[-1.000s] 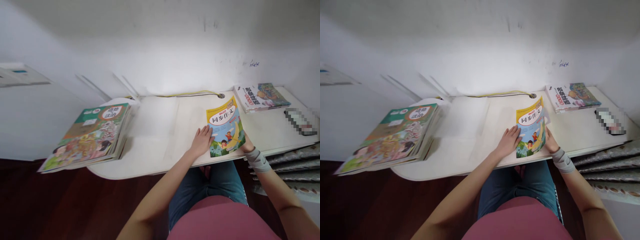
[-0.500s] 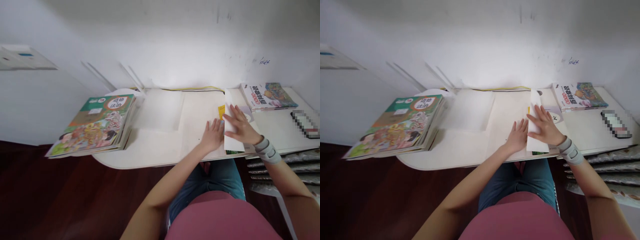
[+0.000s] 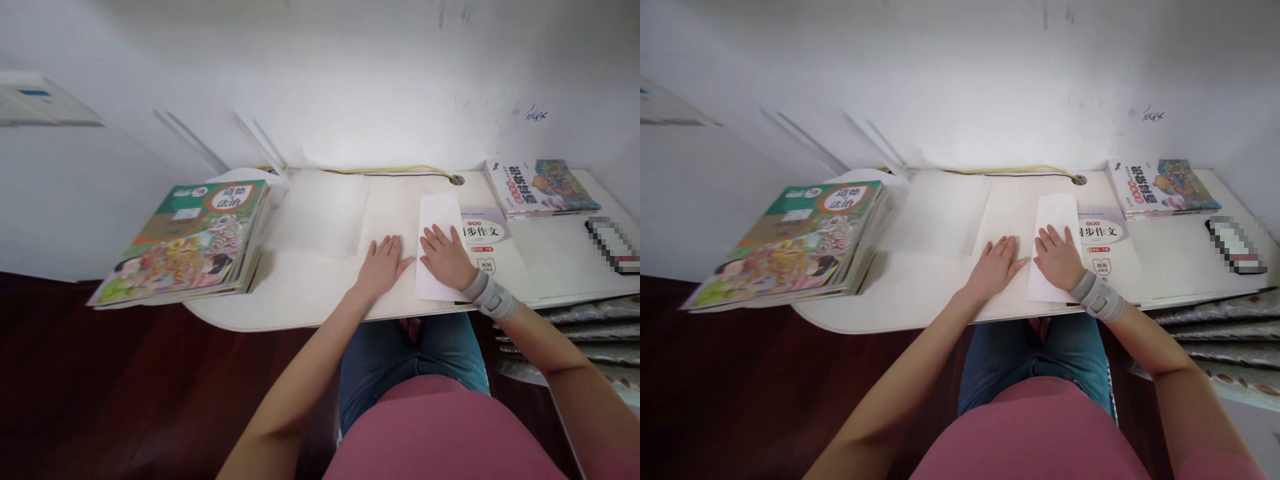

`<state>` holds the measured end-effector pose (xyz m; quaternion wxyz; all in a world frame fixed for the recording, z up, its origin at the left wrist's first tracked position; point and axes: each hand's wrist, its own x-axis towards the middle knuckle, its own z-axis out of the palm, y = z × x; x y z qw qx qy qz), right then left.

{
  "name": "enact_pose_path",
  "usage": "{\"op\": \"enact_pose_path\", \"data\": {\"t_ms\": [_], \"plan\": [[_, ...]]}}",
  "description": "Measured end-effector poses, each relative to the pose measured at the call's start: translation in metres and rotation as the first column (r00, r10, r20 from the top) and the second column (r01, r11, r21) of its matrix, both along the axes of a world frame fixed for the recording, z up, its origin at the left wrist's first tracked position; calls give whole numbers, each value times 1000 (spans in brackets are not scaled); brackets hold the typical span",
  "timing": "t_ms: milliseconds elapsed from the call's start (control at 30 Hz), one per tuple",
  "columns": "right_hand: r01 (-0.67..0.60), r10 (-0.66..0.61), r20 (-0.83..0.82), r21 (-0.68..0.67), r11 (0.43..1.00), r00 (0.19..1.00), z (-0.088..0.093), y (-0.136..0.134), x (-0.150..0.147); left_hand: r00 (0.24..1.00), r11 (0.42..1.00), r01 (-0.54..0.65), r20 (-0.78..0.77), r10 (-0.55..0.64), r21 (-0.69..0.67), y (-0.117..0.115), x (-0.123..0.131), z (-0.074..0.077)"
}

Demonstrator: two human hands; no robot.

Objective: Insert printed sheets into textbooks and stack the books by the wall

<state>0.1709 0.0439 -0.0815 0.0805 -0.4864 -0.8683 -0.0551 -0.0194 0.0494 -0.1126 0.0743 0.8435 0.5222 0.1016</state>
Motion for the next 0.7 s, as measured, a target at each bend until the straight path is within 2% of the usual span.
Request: {"op": "enact_pose_path", "data": {"t_ms": [233, 467, 533, 633, 700], "plan": [[6, -6, -12, 47, 999, 1000, -10, 2, -25, 999, 999, -28, 36, 28, -19, -1, -1, 3], [-17, 17, 21, 5, 1000, 1000, 0, 0, -28, 1000, 999, -11, 19, 12, -44, -3, -1, 7], [5, -5, -9, 28, 1000, 1000, 5, 13, -21, 1000, 999, -8, 23, 9, -43, -2, -2, 7], [102, -96, -97, 56, 993, 991, 9, 46, -5, 1000, 999, 2, 20, -1, -52, -2, -4, 6], [139, -142, -109, -28, 990, 984, 10, 68, 6, 1000, 998, 2, 6, -2, -62, -3, -5, 6]]}}
